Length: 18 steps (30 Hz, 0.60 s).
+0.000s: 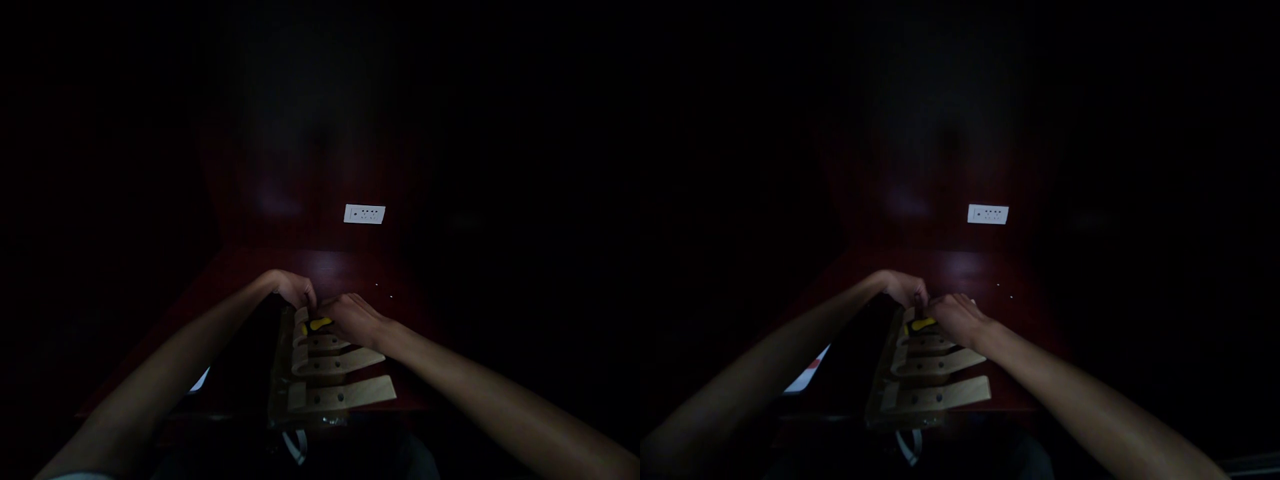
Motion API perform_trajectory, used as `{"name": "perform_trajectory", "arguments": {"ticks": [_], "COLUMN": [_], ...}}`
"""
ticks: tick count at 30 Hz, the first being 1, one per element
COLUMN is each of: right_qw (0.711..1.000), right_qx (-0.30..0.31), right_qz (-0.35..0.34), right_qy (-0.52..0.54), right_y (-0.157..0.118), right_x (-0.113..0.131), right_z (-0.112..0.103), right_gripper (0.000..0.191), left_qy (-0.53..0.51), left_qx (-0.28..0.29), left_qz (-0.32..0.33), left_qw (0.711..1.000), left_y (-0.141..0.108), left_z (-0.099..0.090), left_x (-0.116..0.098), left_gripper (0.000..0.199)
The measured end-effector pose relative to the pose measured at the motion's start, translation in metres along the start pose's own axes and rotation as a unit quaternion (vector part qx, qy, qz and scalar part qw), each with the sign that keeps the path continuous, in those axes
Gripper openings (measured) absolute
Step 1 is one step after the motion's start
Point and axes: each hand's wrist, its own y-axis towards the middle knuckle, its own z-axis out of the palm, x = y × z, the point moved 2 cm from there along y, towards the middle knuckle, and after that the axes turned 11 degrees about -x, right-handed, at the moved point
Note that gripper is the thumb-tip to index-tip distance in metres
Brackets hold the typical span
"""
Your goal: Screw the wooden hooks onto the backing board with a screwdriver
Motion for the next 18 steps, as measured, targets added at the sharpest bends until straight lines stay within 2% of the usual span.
{"name": "perform_trajectory", "arguments": {"ticks": [6, 14, 18], "right_qw": [0.999, 0.998, 0.997], "right_qx": [0.016, 0.038, 0.042], "right_qz": [0.037, 0.040, 0.038], "right_qy": [0.007, -0.039, -0.052], "right_y": [-0.008, 0.003, 0.006], "right_x": [-0.001, -0.002, 0.000], "right_z": [0.002, 0.001, 0.000], "right_gripper": [0.025, 0.019, 0.019], "left_qy": [0.023, 0.016, 0.003], "left_qx": [0.005, 0.009, 0.014], "left_qz": [0.008, -0.015, -0.003], "left_qw": [1.000, 1.000, 1.000], "left_y": [0.002, 0.000, -0.001], "left_z": [0.001, 0.001, 0.002], "left_x": [0.003, 0.002, 0.001], "left_gripper": [0.027, 0.024, 0.022]}}
